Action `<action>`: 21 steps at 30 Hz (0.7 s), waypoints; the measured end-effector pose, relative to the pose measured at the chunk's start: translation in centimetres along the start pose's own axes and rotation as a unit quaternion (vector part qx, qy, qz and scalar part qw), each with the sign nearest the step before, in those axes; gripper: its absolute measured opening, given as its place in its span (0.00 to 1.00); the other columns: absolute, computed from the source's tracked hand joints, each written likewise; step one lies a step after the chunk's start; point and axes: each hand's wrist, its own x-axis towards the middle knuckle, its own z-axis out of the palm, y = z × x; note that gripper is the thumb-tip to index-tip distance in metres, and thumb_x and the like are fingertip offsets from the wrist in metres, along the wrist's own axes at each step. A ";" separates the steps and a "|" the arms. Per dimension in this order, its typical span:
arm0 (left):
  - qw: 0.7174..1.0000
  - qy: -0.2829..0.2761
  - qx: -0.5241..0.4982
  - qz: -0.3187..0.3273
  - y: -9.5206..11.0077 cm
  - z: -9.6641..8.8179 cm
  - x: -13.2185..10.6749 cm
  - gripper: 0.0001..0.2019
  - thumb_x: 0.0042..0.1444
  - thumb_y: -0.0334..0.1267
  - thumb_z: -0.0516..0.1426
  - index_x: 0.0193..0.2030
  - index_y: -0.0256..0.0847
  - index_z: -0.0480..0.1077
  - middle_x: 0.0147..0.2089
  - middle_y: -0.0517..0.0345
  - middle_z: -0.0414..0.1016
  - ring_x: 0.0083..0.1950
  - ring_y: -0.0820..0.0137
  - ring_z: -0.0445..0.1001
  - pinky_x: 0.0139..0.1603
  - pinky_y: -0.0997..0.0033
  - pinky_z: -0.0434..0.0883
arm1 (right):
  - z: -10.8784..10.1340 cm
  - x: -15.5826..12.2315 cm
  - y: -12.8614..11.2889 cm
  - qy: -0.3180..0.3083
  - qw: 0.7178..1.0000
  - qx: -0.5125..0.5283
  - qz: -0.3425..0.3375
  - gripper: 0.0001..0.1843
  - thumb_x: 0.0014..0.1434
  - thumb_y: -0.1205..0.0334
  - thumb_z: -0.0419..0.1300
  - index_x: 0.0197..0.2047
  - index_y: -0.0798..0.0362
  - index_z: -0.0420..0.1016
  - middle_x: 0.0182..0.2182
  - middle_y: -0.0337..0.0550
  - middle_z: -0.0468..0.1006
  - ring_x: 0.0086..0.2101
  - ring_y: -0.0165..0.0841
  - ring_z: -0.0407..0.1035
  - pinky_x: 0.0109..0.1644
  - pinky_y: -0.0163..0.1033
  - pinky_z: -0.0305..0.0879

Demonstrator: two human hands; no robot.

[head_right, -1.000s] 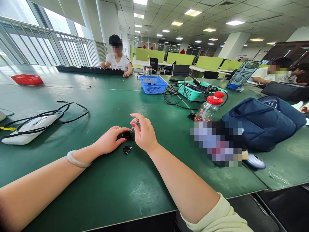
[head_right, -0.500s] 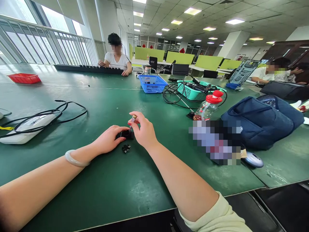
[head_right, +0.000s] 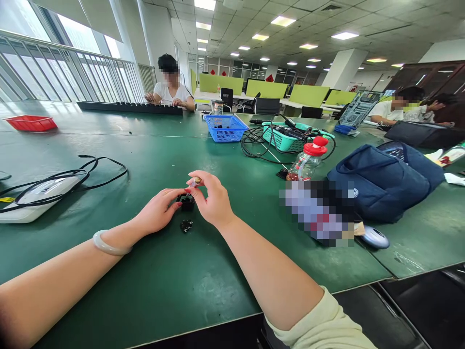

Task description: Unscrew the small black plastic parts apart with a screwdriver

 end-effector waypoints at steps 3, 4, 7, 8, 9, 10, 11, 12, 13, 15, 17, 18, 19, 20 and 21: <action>0.999 0.044 0.008 -0.024 0.2 -0.3 0.0 0.21 0.63 0.37 0.44 0.61 0.47 0.65 0.59 0.54 0.72 0.60 0.61 0.67 0.65 0.54 0.65 | -0.2 0.0 0.0 0.097 0.994 0.006 -0.042 0.11 0.66 0.60 0.54 0.52 0.46 0.61 0.37 0.41 0.79 0.39 0.33 0.76 0.49 0.44 0.73; 0.997 0.055 0.020 -0.041 0.2 -0.4 0.1 0.21 0.64 0.37 0.44 0.61 0.47 0.65 0.60 0.53 0.71 0.60 0.60 0.67 0.65 0.53 0.65 | -0.2 0.1 0.0 0.116 0.992 0.002 -0.045 0.11 0.67 0.59 0.53 0.52 0.46 0.61 0.36 0.41 0.78 0.38 0.33 0.75 0.48 0.44 0.73; 0.988 0.048 0.094 -0.109 0.0 -0.4 0.0 0.22 0.64 0.38 0.43 0.62 0.52 0.65 0.58 0.51 0.72 0.57 0.56 0.69 0.60 0.48 0.66 | -0.2 0.1 0.6 0.115 0.993 -0.026 -0.029 0.10 0.67 0.58 0.53 0.51 0.46 0.61 0.36 0.42 0.77 0.36 0.34 0.75 0.45 0.45 0.73; 0.984 0.036 0.124 -0.126 -0.1 -0.4 0.0 0.22 0.64 0.38 0.43 0.61 0.54 0.66 0.57 0.50 0.72 0.56 0.55 0.69 0.59 0.46 0.67 | -0.2 0.1 0.8 0.108 0.993 -0.035 -0.023 0.10 0.67 0.58 0.53 0.51 0.47 0.62 0.36 0.42 0.78 0.36 0.34 0.74 0.46 0.45 0.73; 0.978 0.024 0.152 -0.137 -0.2 -0.4 -0.1 0.22 0.64 0.40 0.44 0.60 0.55 0.67 0.55 0.50 0.73 0.55 0.54 0.70 0.58 0.46 0.67 | -0.1 0.1 1.0 0.101 0.994 -0.041 -0.018 0.10 0.67 0.58 0.53 0.51 0.47 0.62 0.36 0.43 0.78 0.36 0.34 0.74 0.46 0.45 0.73; 0.974 0.014 0.176 -0.142 -0.3 -0.3 -0.1 0.21 0.64 0.41 0.44 0.59 0.55 0.69 0.53 0.50 0.74 0.55 0.54 0.70 0.57 0.46 0.67 | -0.1 0.0 1.1 0.097 0.994 -0.047 -0.014 0.10 0.67 0.57 0.53 0.50 0.47 0.63 0.36 0.43 0.78 0.36 0.34 0.74 0.47 0.45 0.72; 0.971 0.008 0.192 -0.139 -0.4 -0.3 -0.1 0.20 0.64 0.42 0.45 0.57 0.54 0.71 0.52 0.50 0.74 0.54 0.54 0.70 0.57 0.46 0.67 | 0.0 0.0 1.2 0.095 0.994 -0.052 -0.010 0.10 0.67 0.57 0.53 0.50 0.48 0.63 0.36 0.43 0.78 0.36 0.35 0.74 0.47 0.46 0.72; 0.971 0.003 0.201 -0.130 -0.4 -0.3 -0.2 0.20 0.63 0.44 0.45 0.56 0.52 0.73 0.51 0.50 0.75 0.54 0.54 0.70 0.57 0.47 0.68 | 0.0 0.0 1.3 0.093 0.994 -0.056 -0.008 0.10 0.67 0.57 0.53 0.50 0.48 0.63 0.36 0.43 0.78 0.36 0.35 0.74 0.47 0.46 0.72; 0.972 -0.001 0.200 -0.121 -0.3 -0.3 -0.1 0.20 0.64 0.45 0.45 0.55 0.50 0.74 0.51 0.49 0.75 0.54 0.54 0.71 0.58 0.48 0.68 | 0.0 0.0 1.4 0.091 0.994 -0.060 -0.006 0.10 0.67 0.57 0.53 0.51 0.48 0.64 0.36 0.43 0.78 0.37 0.35 0.74 0.48 0.46 0.72; 0.979 -0.007 0.170 -0.110 -0.1 -0.3 -0.1 0.23 0.64 0.48 0.43 0.53 0.45 0.75 0.54 0.48 0.75 0.57 0.55 0.70 0.62 0.51 0.67 | 0.0 0.0 1.5 0.088 0.994 -0.065 -0.003 0.10 0.67 0.57 0.53 0.51 0.48 0.64 0.36 0.43 0.78 0.37 0.35 0.74 0.48 0.46 0.71; 0.986 -0.019 0.119 -0.112 0.4 -0.1 -0.1 0.27 0.65 0.52 0.41 0.52 0.41 0.75 0.60 0.47 0.72 0.63 0.56 0.67 0.67 0.53 0.65 | 0.0 0.0 1.5 0.087 0.994 -0.063 0.001 0.10 0.67 0.58 0.53 0.51 0.48 0.64 0.36 0.43 0.79 0.37 0.35 0.74 0.48 0.46 0.71; 0.988 -0.023 0.096 -0.115 0.6 0.0 -0.2 0.28 0.65 0.53 0.40 0.54 0.39 0.73 0.63 0.46 0.69 0.66 0.57 0.65 0.69 0.53 0.63 | -0.1 0.0 1.6 0.088 0.994 -0.061 0.005 0.10 0.67 0.58 0.53 0.51 0.48 0.64 0.36 0.43 0.79 0.37 0.35 0.74 0.48 0.46 0.71; 0.990 -0.028 0.077 -0.115 0.9 0.2 -0.4 0.29 0.65 0.53 0.40 0.58 0.38 0.70 0.66 0.45 0.66 0.68 0.57 0.62 0.70 0.53 0.62 | -0.1 0.1 1.6 0.091 0.994 -0.059 0.008 0.10 0.67 0.58 0.53 0.51 0.48 0.65 0.36 0.44 0.79 0.37 0.35 0.74 0.48 0.46 0.71; 0.991 -0.035 0.064 -0.110 1.3 0.4 -0.6 0.30 0.65 0.54 0.40 0.62 0.37 0.65 0.68 0.44 0.63 0.70 0.57 0.60 0.71 0.52 0.60 | -0.1 0.1 1.7 0.094 0.994 -0.057 0.011 0.10 0.67 0.58 0.53 0.51 0.48 0.65 0.36 0.44 0.79 0.36 0.35 0.74 0.48 0.46 0.71; 0.992 -0.044 0.057 -0.100 1.6 0.7 -0.8 0.31 0.64 0.54 0.41 0.66 0.37 0.60 0.69 0.44 0.60 0.72 0.57 0.57 0.72 0.51 0.59 | -0.1 0.1 1.7 0.096 0.994 -0.056 0.014 0.10 0.67 0.58 0.53 0.51 0.49 0.64 0.36 0.44 0.79 0.36 0.35 0.74 0.48 0.46 0.71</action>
